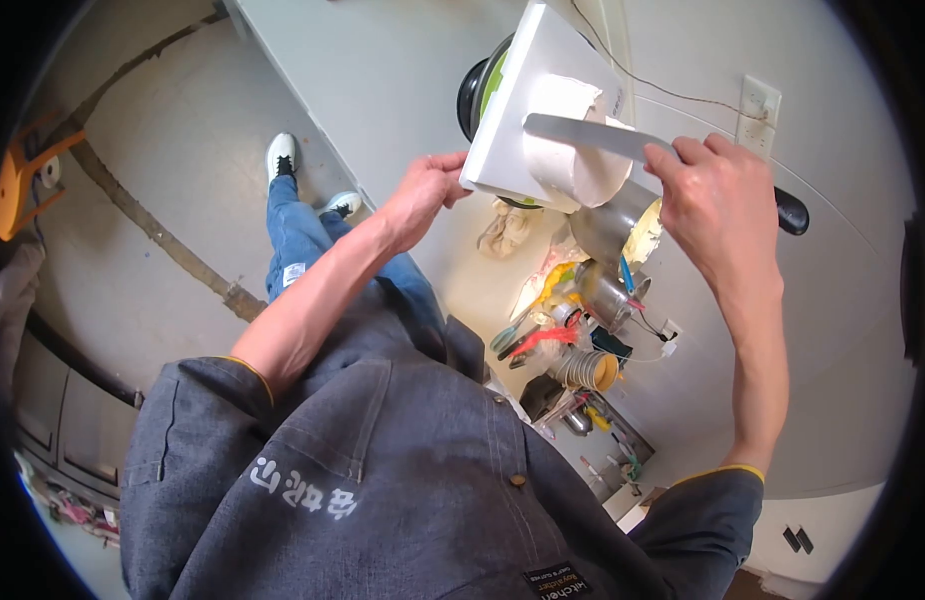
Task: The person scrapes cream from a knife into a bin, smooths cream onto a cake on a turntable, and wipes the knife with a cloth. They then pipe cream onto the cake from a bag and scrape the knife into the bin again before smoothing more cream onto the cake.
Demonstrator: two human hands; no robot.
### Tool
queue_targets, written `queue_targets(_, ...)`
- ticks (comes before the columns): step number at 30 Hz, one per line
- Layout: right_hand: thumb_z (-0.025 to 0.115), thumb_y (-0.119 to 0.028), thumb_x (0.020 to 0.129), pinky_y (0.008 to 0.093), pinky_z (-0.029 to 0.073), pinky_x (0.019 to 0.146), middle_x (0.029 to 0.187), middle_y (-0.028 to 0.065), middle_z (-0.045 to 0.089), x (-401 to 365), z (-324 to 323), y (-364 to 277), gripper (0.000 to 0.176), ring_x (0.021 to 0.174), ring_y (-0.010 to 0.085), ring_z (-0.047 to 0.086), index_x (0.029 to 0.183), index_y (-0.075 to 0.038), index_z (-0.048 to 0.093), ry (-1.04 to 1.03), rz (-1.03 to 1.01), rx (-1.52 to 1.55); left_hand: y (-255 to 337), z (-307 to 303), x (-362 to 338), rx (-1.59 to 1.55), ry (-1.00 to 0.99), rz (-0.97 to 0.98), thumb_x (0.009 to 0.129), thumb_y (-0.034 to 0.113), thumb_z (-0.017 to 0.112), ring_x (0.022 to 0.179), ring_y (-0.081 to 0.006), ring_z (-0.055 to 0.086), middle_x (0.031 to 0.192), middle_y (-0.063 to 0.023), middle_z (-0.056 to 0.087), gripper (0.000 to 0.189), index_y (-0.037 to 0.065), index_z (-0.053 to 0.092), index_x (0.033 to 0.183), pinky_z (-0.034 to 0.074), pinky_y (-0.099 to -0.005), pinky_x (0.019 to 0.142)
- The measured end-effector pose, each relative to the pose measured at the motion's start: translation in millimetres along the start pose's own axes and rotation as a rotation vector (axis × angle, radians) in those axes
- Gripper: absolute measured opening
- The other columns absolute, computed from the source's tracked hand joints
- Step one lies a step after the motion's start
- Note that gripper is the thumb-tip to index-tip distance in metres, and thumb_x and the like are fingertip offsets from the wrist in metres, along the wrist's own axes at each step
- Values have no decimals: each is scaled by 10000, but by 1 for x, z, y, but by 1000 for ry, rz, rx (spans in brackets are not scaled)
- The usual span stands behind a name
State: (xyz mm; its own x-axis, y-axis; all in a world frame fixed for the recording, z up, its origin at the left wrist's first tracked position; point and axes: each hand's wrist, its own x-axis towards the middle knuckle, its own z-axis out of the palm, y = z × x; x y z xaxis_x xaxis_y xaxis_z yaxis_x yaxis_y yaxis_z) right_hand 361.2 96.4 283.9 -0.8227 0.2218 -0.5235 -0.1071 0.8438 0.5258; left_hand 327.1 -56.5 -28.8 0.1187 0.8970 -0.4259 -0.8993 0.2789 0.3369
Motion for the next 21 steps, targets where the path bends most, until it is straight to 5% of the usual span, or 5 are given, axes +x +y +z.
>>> queue_targets(7,717,-54,713,367,481,592,694,46,632,-9,-5,-20,64,737,225,649,773,-77,711,15,-65,-7,36,-5,0,-182,-2,289,667,-155,394,1526,-259,430,1608,-182,497,934,-82,375,1598,302,-382,1297)
queue_targets(13,765,-63,748,375,490,631,767,29,651,-11,-9,-24,234,759,221,625,972,-106,816,-64,-40,-40,18,-9,-13,-103,-13,-43,687,-173,383,1543,-267,419,1632,-182,474,928,-67,363,1609,314,-377,1291)
queue_targets(19,750,-58,693,373,497,639,762,26,648,-7,-12,-24,293,769,219,629,976,-107,805,-75,-62,-32,21,-10,-6,-191,-35,139,760,-139,418,1402,-191,563,1559,-169,576,841,-65,411,1598,427,-229,968)
queue_targets(21,750,-62,695,373,502,642,757,21,647,-8,-13,-25,279,768,219,632,965,-111,800,-111,-95,-11,28,-10,-7,-113,-24,102,724,-166,394,1421,-219,555,1535,-181,590,853,-96,424,1574,405,-285,1132)
